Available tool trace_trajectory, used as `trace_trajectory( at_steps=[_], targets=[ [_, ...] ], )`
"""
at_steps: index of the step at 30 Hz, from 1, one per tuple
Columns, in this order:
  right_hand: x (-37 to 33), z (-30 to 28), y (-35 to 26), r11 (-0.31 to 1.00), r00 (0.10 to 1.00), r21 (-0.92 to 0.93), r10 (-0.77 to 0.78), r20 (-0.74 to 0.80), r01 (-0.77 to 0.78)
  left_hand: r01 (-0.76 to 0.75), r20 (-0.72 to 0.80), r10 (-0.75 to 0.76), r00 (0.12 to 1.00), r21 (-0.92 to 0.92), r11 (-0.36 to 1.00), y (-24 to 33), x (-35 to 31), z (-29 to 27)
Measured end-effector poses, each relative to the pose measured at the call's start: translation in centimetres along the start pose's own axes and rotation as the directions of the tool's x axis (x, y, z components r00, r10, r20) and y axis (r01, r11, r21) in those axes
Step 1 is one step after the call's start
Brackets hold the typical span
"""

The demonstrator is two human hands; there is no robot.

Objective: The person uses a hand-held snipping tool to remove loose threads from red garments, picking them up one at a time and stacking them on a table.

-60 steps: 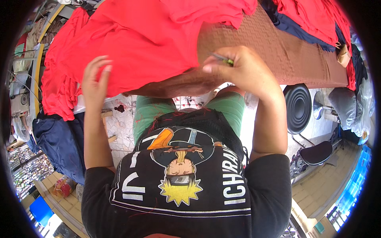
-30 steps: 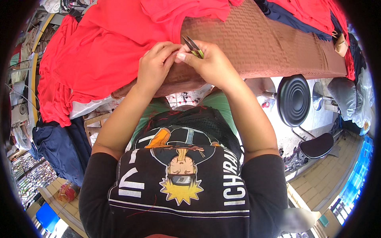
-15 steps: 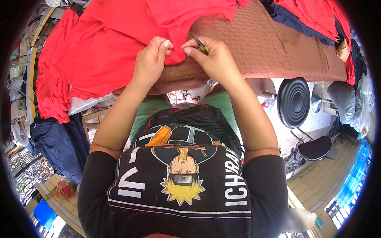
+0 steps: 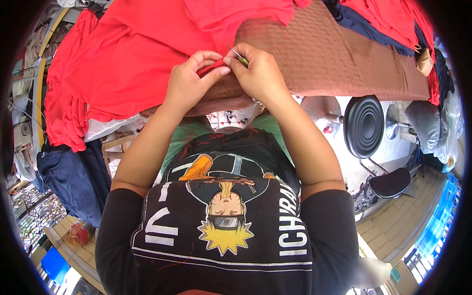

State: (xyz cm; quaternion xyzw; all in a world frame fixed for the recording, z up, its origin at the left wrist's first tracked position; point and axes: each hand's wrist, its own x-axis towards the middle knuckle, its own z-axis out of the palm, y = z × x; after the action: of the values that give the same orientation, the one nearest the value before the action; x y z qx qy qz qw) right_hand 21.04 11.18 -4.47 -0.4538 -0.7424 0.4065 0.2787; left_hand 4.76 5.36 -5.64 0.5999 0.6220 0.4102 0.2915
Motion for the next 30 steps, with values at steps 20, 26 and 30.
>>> trace_trajectory(
  at_steps=[20, 26, 30],
  targets=[
    [-0.5, -3.7, -0.9, 0.966, 0.978, -0.183, -0.164, 0.126, 0.185, 0.074, 0.178, -0.088, 0.980, 0.085, 0.994, 0.9, 1.7, -1.6],
    [-0.7, -4.5, -0.6, 0.973, 0.945, -0.094, -0.178, 0.274, 0.211, 0.065, 0.237, -0.085, 0.968, 0.092, 0.994, 1.1, 1.9, -2.1],
    [-0.5, -4.2, -0.6, 0.976, 0.945, -0.115, -0.146, 0.293, 0.186, 0.064, 0.250, -0.081, 0.965, 0.078, 0.995, 1.1, 1.9, -2.1]
  ],
)
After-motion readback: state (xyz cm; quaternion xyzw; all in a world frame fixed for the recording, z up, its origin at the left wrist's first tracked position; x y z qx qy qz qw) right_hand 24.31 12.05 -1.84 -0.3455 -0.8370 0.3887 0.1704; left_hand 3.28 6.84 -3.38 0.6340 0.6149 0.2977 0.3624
